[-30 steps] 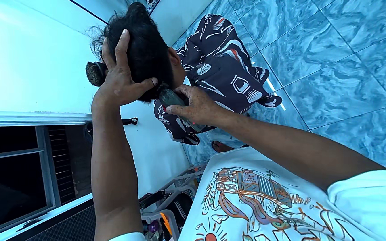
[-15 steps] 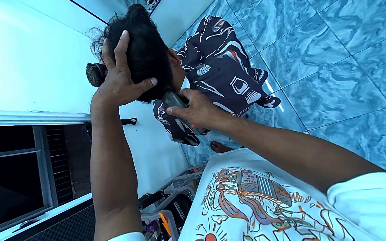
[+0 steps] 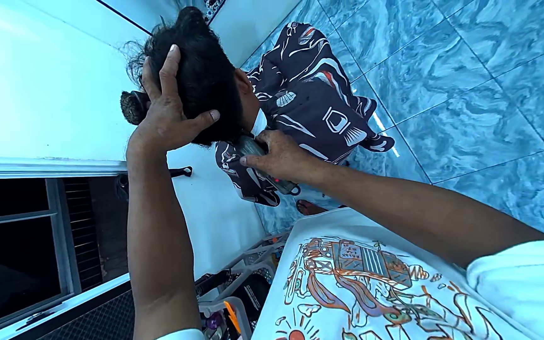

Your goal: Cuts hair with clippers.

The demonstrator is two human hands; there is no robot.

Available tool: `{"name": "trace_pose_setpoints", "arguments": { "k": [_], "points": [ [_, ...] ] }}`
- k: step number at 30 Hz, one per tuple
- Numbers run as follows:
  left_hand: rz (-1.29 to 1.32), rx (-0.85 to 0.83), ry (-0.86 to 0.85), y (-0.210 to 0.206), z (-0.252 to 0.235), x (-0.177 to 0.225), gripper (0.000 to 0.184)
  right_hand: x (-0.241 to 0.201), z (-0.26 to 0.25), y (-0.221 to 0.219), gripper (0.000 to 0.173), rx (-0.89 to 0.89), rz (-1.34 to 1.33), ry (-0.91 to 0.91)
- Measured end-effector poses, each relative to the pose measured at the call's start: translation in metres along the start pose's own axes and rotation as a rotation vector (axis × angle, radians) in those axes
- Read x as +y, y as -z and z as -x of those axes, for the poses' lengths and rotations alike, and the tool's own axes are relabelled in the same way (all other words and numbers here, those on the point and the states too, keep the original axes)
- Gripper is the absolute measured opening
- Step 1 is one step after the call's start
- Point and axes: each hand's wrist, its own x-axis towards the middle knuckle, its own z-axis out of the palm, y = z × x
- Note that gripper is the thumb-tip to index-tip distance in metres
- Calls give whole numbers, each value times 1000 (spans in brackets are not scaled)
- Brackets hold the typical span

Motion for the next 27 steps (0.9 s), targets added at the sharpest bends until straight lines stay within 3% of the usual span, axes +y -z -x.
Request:
{"name": "trace_pose_setpoints", "arguments": {
  "k": [4, 6, 11, 13, 16, 19, 23, 27],
  "points": [
    [-12, -7, 9, -1, 0, 0, 120, -10, -2, 0, 51, 59, 4, 138],
    [-18, -7, 15, 0, 1, 0, 121, -10, -3, 0, 48, 35, -10, 115],
    [-10, 36, 18, -4, 0, -1, 124, 7, 7, 4, 34, -85, -487, -306],
    [-1, 62, 28, -7, -1, -2, 122, 3, 11, 4, 32, -96, -612, -393],
    [15, 88, 16, -8, -2, -3, 118, 2, 8, -2, 34, -65, -580, -291],
    [8, 76, 17, -8, -3, -2, 128, 12, 2, -6, 45, -21, -350, -116],
    [-9, 78, 20, -7, -2, -1, 131, 12, 0, -7, 40, -40, -464, -157],
    [-6, 69, 25, -7, -3, 0, 129, 11, -1, -6, 48, -13, -255, -19]
  ]
}}
